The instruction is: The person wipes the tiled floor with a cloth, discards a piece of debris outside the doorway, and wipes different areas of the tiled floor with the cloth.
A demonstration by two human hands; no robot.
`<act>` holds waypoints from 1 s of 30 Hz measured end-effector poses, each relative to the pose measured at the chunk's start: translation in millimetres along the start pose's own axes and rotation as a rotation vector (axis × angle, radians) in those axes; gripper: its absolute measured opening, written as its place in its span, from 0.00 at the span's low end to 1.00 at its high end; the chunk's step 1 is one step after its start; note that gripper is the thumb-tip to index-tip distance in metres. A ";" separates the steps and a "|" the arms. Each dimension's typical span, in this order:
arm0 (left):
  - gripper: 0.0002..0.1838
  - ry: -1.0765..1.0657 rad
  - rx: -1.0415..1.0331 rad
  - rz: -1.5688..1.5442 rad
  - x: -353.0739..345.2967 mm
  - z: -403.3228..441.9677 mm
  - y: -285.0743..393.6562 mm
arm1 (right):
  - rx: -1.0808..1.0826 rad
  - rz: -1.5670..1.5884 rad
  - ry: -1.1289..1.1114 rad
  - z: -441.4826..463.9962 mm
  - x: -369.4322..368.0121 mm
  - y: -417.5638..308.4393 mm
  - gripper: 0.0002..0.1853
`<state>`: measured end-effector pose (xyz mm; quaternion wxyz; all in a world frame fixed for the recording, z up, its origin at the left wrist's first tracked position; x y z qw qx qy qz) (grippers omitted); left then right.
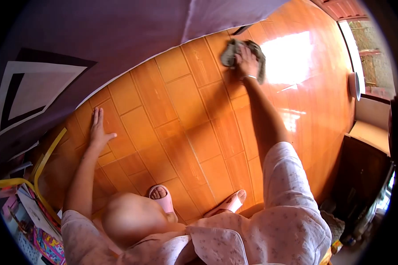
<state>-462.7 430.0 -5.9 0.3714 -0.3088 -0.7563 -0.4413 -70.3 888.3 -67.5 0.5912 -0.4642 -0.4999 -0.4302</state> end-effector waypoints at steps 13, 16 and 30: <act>0.65 -0.003 -0.056 0.069 -7.8 5.0 -20.5 | -0.014 1.433 -0.184 -87.6 116.2 26.4 0.13; 0.64 -0.007 -0.060 0.135 -12.3 8.3 -25.4 | 0.207 0.925 -0.263 -126.0 145.9 -69.0 0.15; 0.62 0.004 -0.009 0.171 -12.0 8.8 -24.0 | 0.812 0.545 -0.513 -318.9 63.1 -73.9 0.13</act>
Point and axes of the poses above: each hand's wrist, its own z-axis towards the middle knuckle, its own x-axis out of the back of the hand, y = z × x, the point moved 1 cm from there along z, towards the middle knuckle, and after that the axes turned 12 degrees about -x, right-handed, at the moved point
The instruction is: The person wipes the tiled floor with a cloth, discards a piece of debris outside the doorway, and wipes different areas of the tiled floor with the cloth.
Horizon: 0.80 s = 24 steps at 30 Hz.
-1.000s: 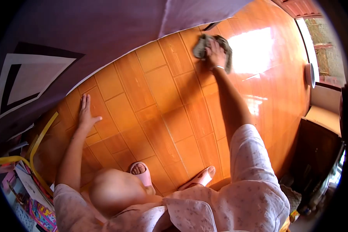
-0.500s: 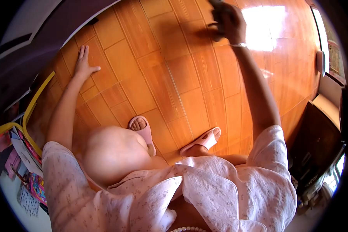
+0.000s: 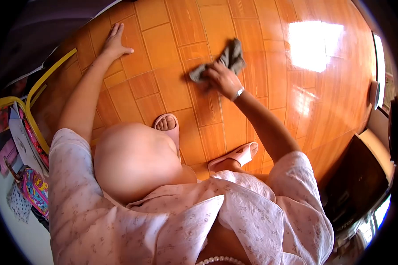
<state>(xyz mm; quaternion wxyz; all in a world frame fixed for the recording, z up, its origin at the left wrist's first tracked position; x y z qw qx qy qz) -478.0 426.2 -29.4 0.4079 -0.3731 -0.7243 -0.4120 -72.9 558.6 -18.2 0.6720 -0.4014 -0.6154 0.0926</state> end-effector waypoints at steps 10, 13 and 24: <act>0.62 -0.011 0.005 -0.047 5.8 -3.7 6.6 | -0.147 0.044 0.257 102.0 -40.8 -33.0 0.15; 0.61 -0.002 0.006 -0.060 3.5 -2.8 5.3 | -0.188 0.130 0.026 100.2 -97.8 -69.0 0.13; 0.50 0.161 -0.005 -0.176 -13.3 -2.7 -1.4 | 0.079 -0.236 -0.074 51.8 -93.4 -86.6 0.13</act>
Point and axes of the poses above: each hand's wrist, its own z-axis towards the middle knuckle, its own x-axis out of the back of the hand, y = z × x, the point moved 1 cm from there along z, towards the middle knuckle, and after that the axes turned 12 degrees about -x, right-handed, at the moved point
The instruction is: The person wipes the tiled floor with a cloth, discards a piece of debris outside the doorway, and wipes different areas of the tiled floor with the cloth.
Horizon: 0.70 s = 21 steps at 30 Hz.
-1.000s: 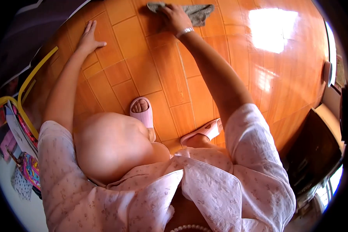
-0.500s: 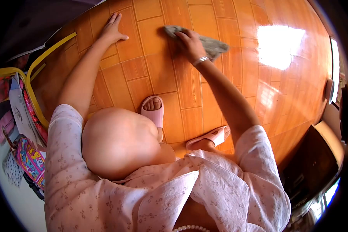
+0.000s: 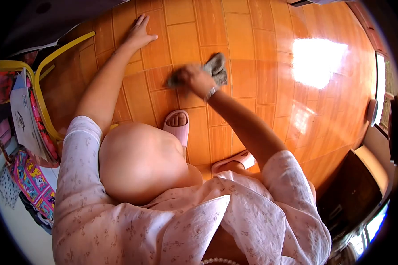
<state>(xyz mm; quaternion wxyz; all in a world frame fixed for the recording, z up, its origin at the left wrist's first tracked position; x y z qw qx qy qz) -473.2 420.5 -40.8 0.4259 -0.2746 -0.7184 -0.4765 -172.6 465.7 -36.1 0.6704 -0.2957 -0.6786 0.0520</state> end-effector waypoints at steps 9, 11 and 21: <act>0.37 0.191 -0.106 -0.043 -2.1 -4.7 -0.9 | 0.126 0.075 -0.143 -36.1 -20.7 -10.0 0.14; 0.34 0.228 -0.198 -0.098 -18.5 -4.0 1.6 | 0.146 0.062 -0.303 -61.2 12.9 -12.9 0.17; 0.29 0.133 -0.399 -0.219 -35.7 -3.7 79.3 | -0.679 -0.111 0.427 -123.7 138.5 265.2 0.16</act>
Point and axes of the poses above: each hand's wrist, its own z-axis towards the middle knuckle, its own x-axis out of the back of the hand, y = z × x, the point moved 1 cm from there along z, towards the middle knuckle, and after that the axes turned 12 degrees about -x, right-handed, at the moved point
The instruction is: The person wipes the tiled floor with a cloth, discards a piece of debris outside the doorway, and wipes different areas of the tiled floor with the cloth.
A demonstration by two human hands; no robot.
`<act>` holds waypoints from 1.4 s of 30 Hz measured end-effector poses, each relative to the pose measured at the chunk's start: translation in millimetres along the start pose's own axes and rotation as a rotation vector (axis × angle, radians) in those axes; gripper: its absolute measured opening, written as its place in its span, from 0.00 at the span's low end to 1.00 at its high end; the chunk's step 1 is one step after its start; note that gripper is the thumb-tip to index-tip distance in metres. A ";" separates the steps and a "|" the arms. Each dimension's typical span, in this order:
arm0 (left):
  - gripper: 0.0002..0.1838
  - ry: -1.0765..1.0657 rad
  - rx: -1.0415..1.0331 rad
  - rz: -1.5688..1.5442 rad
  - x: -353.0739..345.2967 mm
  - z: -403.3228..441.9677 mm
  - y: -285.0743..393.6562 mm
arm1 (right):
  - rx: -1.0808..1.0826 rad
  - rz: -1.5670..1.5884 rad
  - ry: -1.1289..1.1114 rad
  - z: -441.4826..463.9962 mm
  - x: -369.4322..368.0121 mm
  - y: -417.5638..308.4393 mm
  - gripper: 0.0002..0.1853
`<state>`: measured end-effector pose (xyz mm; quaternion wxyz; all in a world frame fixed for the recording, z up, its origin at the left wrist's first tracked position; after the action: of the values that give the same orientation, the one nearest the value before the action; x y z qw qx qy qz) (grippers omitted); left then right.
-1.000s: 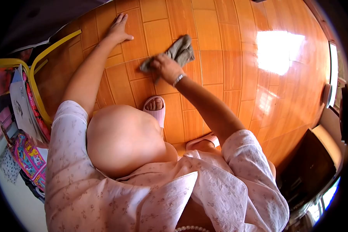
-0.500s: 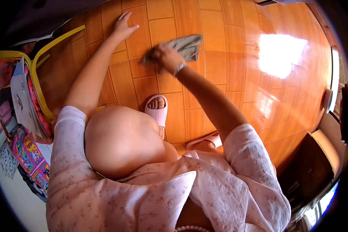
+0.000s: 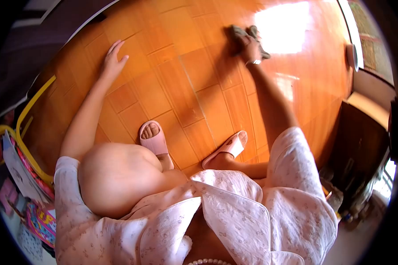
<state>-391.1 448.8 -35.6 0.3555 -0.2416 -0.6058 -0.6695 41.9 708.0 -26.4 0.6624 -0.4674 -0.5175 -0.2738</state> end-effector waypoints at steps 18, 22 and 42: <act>0.24 -0.492 0.284 0.199 -37.5 39.2 71.2 | 0.535 -0.160 -0.472 -191.7 -0.3 -86.9 0.24; 0.30 -0.511 0.272 0.192 -38.4 38.6 78.0 | 0.472 -0.154 -0.290 -125.9 -22.8 -105.6 0.26; 0.33 -0.554 0.244 0.198 -40.4 46.5 75.1 | -0.272 0.412 0.159 -3.2 57.1 149.1 0.10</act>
<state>-312.8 501.0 -11.1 0.2668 -0.4280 -0.7290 -0.4629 187.4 773.6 -22.8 0.6741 -0.6245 -0.3160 -0.2361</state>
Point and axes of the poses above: each hand's wrist, its own z-axis towards the middle knuckle, its own x-axis out of the back of the hand, y = z × x, the point moved 1 cm from there along z, towards the middle knuckle, and after that the axes turned 12 degrees about -x, right-handed, at the moved point
